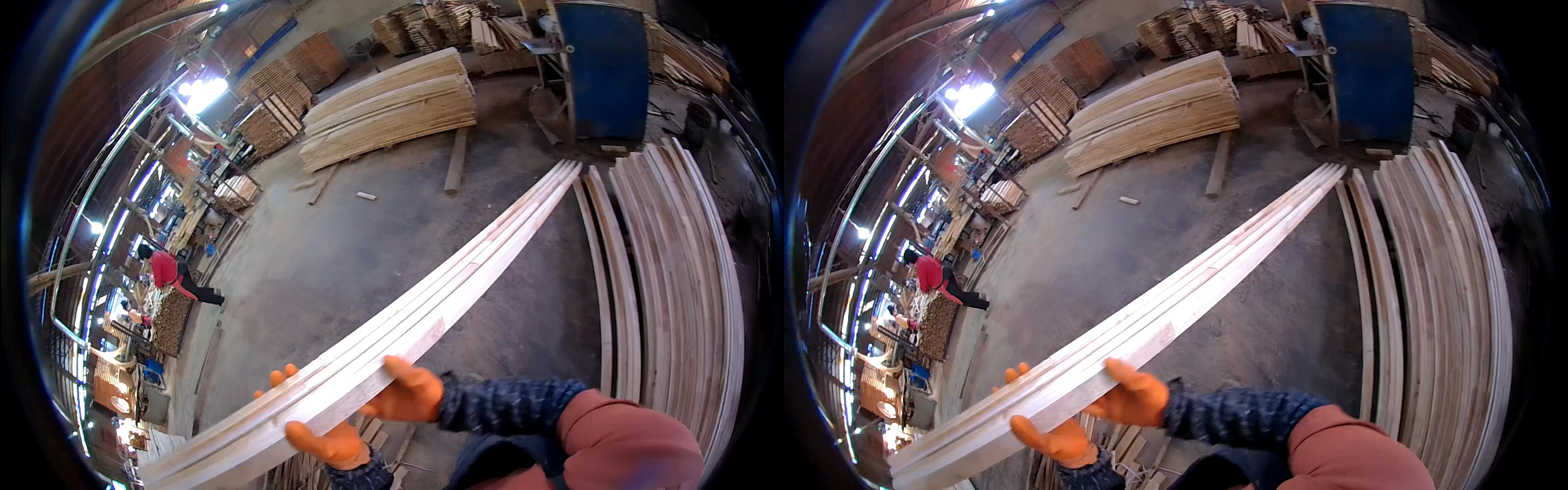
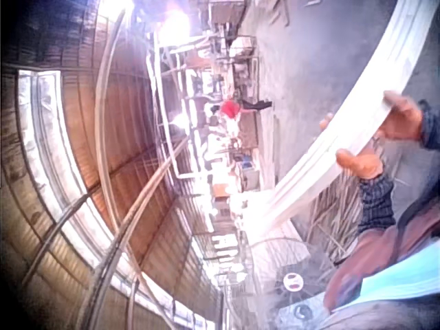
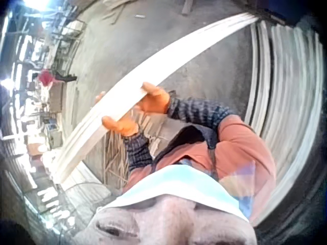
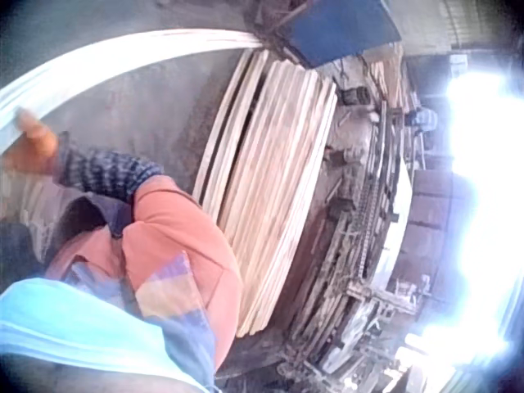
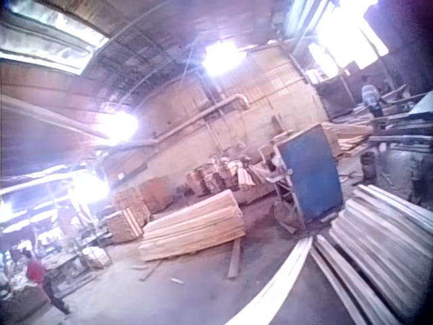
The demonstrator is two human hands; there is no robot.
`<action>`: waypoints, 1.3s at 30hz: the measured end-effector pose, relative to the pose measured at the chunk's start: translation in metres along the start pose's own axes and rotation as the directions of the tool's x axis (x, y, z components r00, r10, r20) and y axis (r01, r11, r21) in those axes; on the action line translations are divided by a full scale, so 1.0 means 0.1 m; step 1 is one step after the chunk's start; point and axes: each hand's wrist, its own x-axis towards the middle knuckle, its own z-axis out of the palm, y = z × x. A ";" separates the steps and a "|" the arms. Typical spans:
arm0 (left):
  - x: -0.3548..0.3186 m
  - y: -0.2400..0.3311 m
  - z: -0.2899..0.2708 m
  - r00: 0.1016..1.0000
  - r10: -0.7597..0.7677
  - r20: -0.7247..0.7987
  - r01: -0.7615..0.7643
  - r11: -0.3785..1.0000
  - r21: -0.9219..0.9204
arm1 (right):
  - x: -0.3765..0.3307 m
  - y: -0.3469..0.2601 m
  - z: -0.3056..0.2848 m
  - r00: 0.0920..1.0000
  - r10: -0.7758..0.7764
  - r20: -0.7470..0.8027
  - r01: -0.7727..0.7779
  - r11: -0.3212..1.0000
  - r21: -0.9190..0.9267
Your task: The person picks up a long wooden board, feeds it through a roller machine, places it onto a stack, and applies a substance from a bucket onto the machine rollers.
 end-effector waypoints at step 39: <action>6.40 -4.40 2.85 0.996 -0.005 -0.087 0.002 0.999 -0.034 | 1.82 -9.24 -3.74 -0.075 -0.857 -0.510 0.639 0.352 -0.684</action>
